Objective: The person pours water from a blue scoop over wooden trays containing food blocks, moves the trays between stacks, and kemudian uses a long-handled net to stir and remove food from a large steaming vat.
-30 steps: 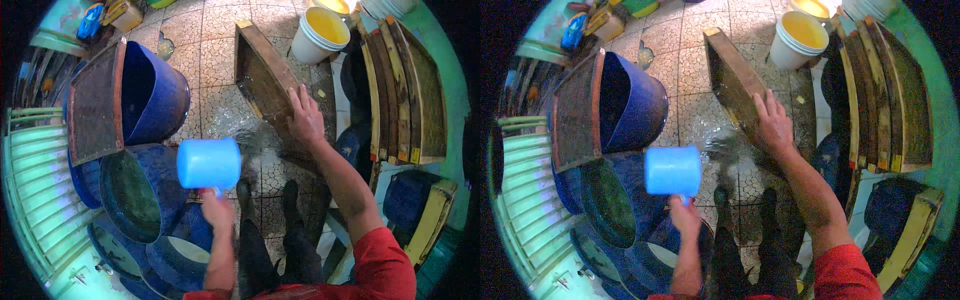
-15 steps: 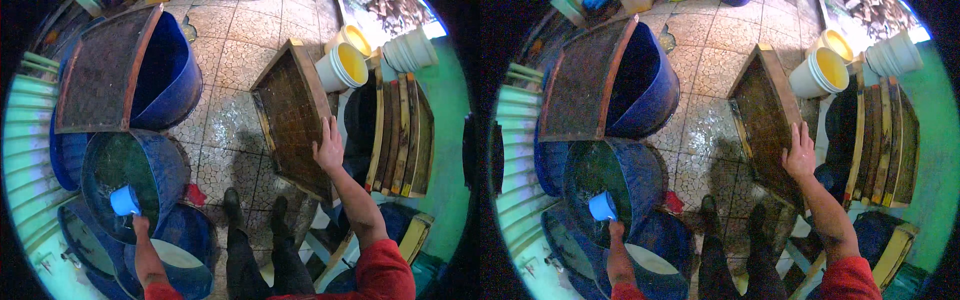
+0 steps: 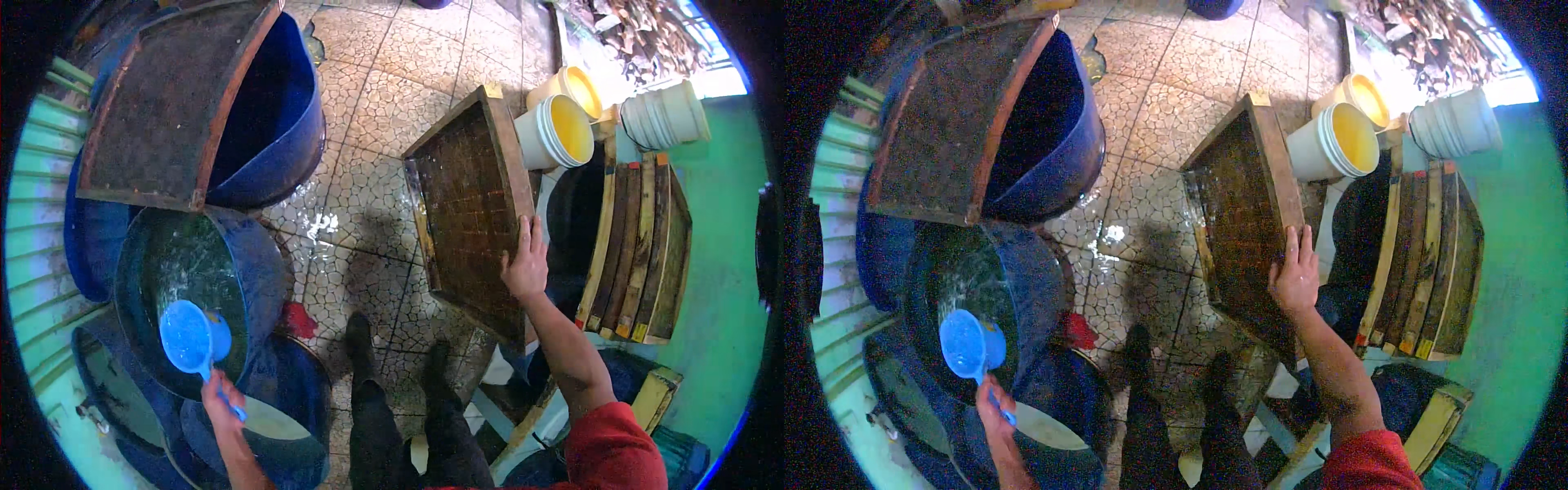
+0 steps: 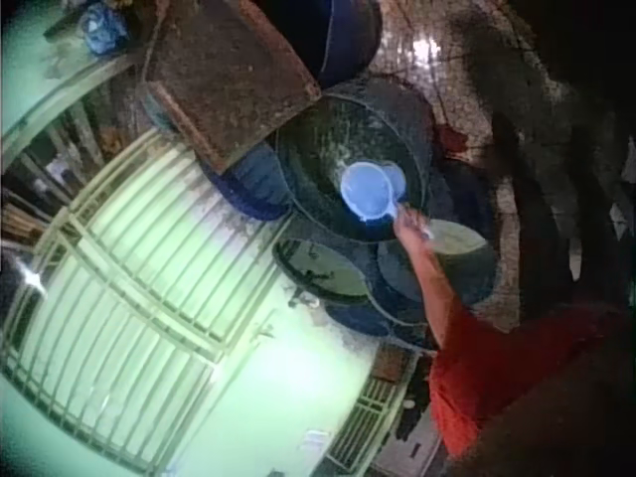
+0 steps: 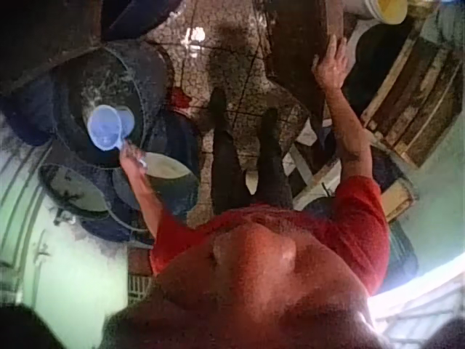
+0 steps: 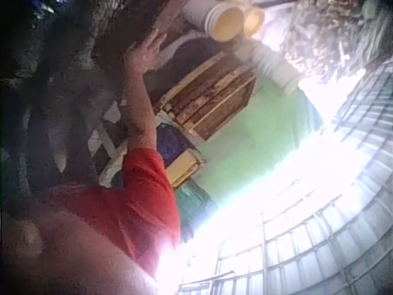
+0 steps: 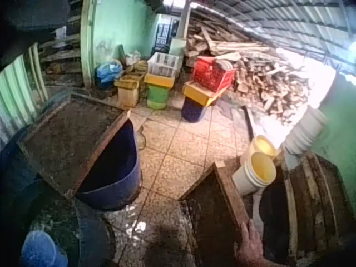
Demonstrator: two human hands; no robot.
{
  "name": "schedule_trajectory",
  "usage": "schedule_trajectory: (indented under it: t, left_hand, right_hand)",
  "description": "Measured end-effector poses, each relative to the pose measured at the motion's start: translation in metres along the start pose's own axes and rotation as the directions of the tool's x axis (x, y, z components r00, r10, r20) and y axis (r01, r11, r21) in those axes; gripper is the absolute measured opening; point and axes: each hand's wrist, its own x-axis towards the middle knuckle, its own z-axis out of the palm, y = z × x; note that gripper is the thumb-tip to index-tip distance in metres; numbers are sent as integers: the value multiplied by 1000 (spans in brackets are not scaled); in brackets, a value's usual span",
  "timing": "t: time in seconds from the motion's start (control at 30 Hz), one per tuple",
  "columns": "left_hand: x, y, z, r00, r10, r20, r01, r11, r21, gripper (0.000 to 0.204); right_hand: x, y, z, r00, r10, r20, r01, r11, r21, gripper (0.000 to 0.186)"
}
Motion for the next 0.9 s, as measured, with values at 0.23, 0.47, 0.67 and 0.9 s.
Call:
schedule_trajectory:
  t: [0.23, 0.47, 0.67, 0.9]
  left_hand:
    - [-98, -7, 69, 987, -5, 159, -27, 981, 194, 22]
    - [-83, -73, 225, 864, -264, 430, -38, 815, 578, 8]
    - [-31, -131, 385, 656, -30, 754, -728, 236, 643, 33]
    - [-16, -110, 450, 702, 90, 707, -707, -30, 706, 35]
  right_hand:
    - [0, 16, 1, 1000, -17, -3, 17, 1000, 10, 83]
    - [0, 23, 5, 1000, -7, 1, 7, 1000, 12, 80]
    - [-4, 25, 16, 1000, -18, -18, 17, 998, -53, 80]
    - [-11, -3, 2, 999, 51, -9, -52, 999, -11, 76]
